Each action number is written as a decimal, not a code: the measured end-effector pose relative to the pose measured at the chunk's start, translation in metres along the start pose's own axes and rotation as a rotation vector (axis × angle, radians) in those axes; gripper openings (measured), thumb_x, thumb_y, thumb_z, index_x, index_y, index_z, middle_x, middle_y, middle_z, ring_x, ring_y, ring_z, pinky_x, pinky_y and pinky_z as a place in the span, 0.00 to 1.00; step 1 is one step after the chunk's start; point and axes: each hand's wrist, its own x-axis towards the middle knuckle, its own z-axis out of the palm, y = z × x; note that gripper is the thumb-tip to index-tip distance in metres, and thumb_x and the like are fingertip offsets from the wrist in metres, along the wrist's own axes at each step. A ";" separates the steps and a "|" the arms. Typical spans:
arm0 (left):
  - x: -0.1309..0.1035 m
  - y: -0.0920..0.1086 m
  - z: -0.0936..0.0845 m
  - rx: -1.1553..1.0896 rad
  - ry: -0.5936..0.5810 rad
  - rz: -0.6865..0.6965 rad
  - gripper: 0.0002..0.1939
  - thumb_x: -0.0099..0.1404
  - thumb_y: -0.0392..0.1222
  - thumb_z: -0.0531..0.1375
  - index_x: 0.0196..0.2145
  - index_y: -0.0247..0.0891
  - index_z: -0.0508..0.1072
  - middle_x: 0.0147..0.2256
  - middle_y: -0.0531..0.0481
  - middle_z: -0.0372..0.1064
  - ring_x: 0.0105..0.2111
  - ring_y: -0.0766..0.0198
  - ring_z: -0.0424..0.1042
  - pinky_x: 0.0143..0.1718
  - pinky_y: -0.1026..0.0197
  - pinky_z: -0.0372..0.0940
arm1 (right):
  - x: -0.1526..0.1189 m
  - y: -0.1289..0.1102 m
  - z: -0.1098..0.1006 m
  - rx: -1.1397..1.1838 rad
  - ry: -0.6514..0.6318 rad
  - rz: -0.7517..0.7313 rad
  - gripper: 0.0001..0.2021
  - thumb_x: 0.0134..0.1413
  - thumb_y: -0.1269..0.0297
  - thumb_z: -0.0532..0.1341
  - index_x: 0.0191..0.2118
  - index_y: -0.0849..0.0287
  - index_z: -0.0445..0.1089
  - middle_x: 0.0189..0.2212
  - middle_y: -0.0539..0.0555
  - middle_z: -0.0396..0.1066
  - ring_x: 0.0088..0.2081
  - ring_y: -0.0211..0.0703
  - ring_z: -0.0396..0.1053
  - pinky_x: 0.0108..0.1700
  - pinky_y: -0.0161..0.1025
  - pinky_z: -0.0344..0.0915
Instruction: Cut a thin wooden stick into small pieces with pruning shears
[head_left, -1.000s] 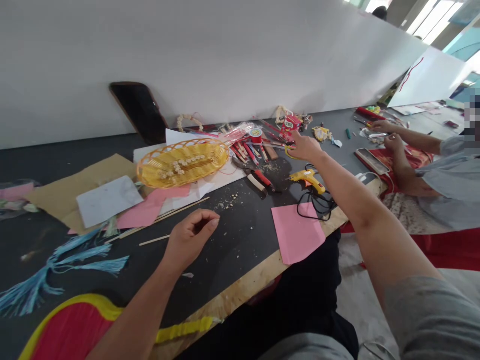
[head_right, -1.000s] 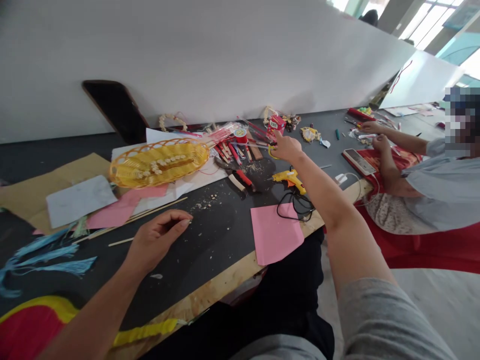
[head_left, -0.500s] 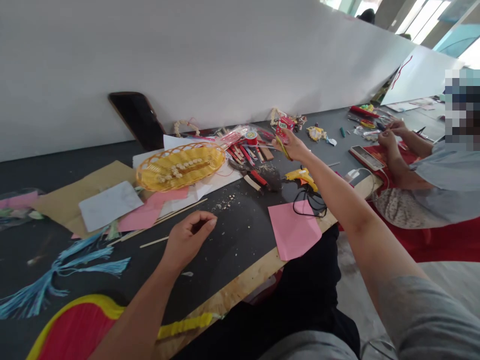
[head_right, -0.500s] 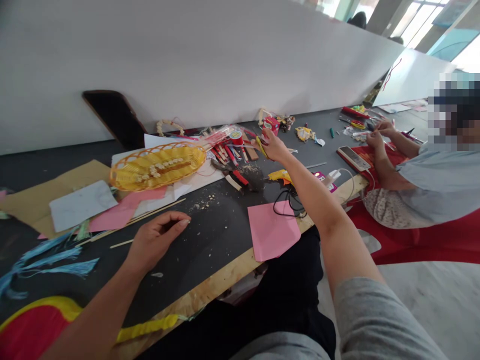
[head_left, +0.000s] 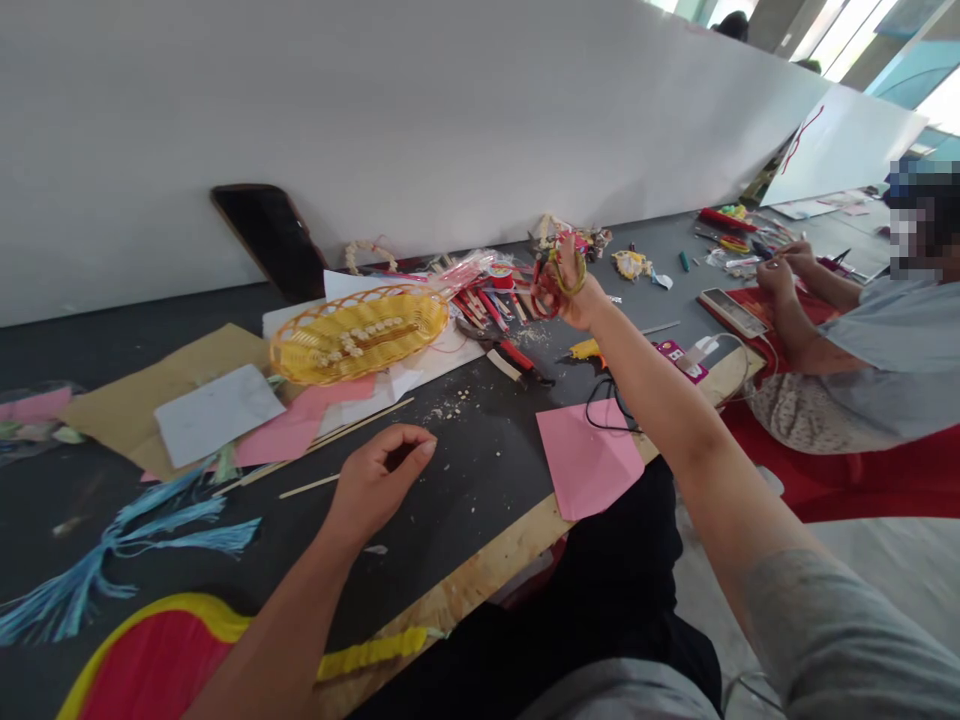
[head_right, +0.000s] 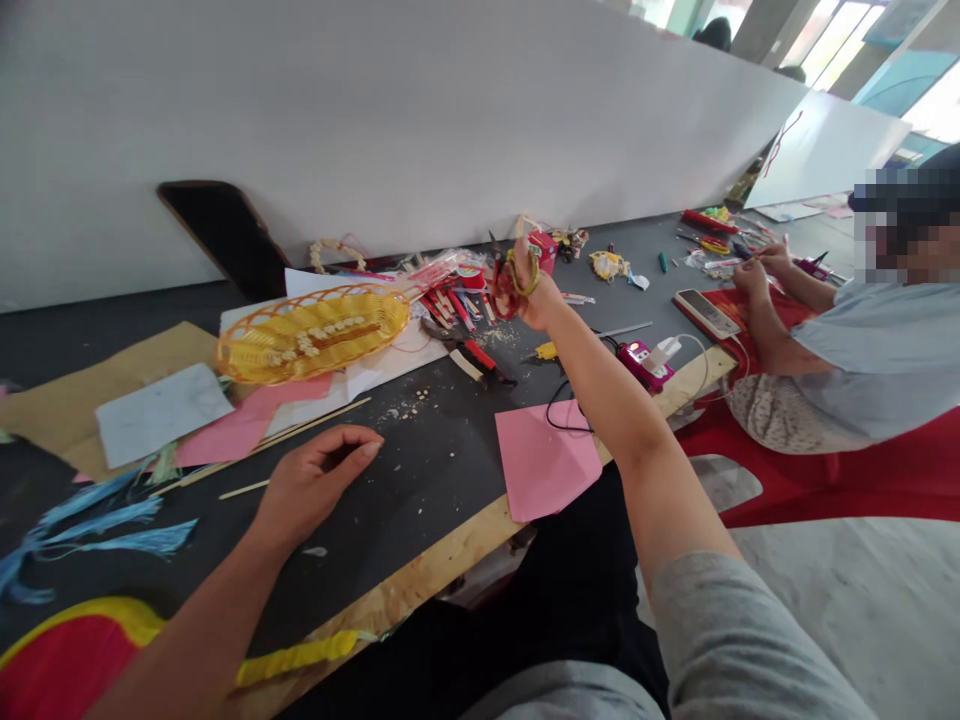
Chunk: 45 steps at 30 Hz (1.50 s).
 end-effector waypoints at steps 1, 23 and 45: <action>0.000 0.000 0.000 0.001 0.000 -0.003 0.17 0.57 0.57 0.62 0.32 0.40 0.77 0.31 0.48 0.77 0.31 0.60 0.72 0.33 0.61 0.66 | -0.003 -0.001 0.001 0.035 0.005 -0.033 0.36 0.58 0.25 0.38 0.36 0.53 0.64 0.23 0.49 0.66 0.36 0.41 0.72 0.29 0.33 0.67; 0.000 0.000 -0.001 -0.026 0.011 -0.042 0.19 0.57 0.60 0.63 0.31 0.40 0.77 0.29 0.49 0.75 0.28 0.61 0.69 0.29 0.62 0.62 | -0.046 0.008 0.025 0.310 -0.325 0.035 0.13 0.64 0.50 0.57 0.48 0.51 0.64 0.31 0.48 0.75 0.34 0.41 0.75 0.37 0.40 0.73; -0.005 0.007 0.008 -0.719 0.076 -0.293 0.21 0.45 0.53 0.76 0.28 0.36 0.78 0.26 0.50 0.73 0.22 0.71 0.61 0.25 0.65 0.57 | -0.123 0.094 0.096 -0.744 -0.286 -0.706 0.28 0.54 0.46 0.65 0.57 0.54 0.69 0.41 0.59 0.76 0.45 0.54 0.73 0.52 0.50 0.69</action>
